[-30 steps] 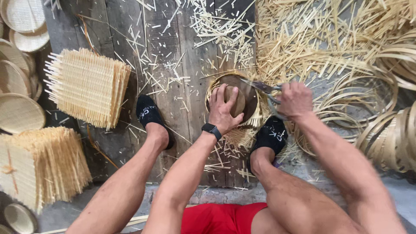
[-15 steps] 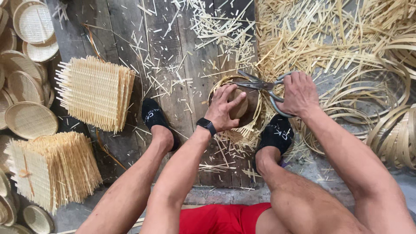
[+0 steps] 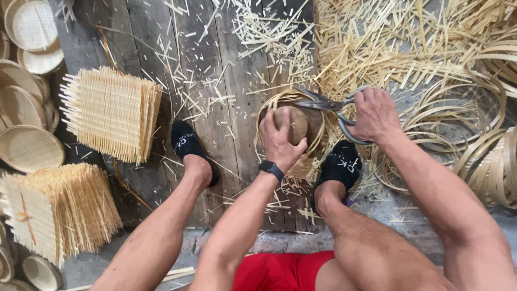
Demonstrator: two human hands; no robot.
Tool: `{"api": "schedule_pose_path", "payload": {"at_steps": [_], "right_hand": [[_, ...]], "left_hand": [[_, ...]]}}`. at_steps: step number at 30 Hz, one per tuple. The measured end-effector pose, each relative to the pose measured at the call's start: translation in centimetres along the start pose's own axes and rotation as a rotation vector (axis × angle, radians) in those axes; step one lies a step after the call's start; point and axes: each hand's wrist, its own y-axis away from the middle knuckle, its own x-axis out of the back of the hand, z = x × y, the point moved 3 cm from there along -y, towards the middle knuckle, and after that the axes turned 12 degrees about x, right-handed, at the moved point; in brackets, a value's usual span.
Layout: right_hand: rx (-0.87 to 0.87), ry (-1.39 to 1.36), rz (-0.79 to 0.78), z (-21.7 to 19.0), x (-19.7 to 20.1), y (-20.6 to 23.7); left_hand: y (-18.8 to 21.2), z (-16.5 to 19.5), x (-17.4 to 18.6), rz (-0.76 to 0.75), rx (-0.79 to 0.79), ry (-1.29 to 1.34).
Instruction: The person sits on the floor of a basket workshop and trims the protruding ends of woven bamboo strips on square woven panels, using scissors and a round wooden form as a guide. They work through a stack of panels one at a time, cutting off excess strip ends and setting finished panels aside.
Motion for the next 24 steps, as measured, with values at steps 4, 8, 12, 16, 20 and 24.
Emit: {"api": "schedule_pose_path", "payload": {"at_steps": [4, 8, 12, 16, 20, 24], "right_hand": [[-0.069, -0.115, -0.134, -0.1, -1.4, 0.9], [-0.068, -0.180, 0.026, 0.0, -1.3, 1.2], [0.024, 0.012, 0.313, -0.9, 0.4, 0.5], [-0.024, -0.044, -0.013, -1.0, -0.4, -0.1], [-0.037, -0.135, -0.111, -0.5, -1.0, 0.0], [0.036, 0.022, 0.131, -0.6, -0.2, -0.5]], "left_hand": [[-0.4, -0.8, 0.6, -0.045, -0.147, -0.012], [-0.1, -0.7, 0.4, 0.082, 0.165, 0.133], [-0.5, -0.1, -0.1, 0.041, 0.093, 0.037], [-0.9, -0.5, 0.7, -0.031, -0.045, -0.003], [-1.1, -0.4, 1.0, -0.065, -0.083, -0.015], [-1.5, 0.0, 0.9, -0.082, -0.105, 0.032]]}}
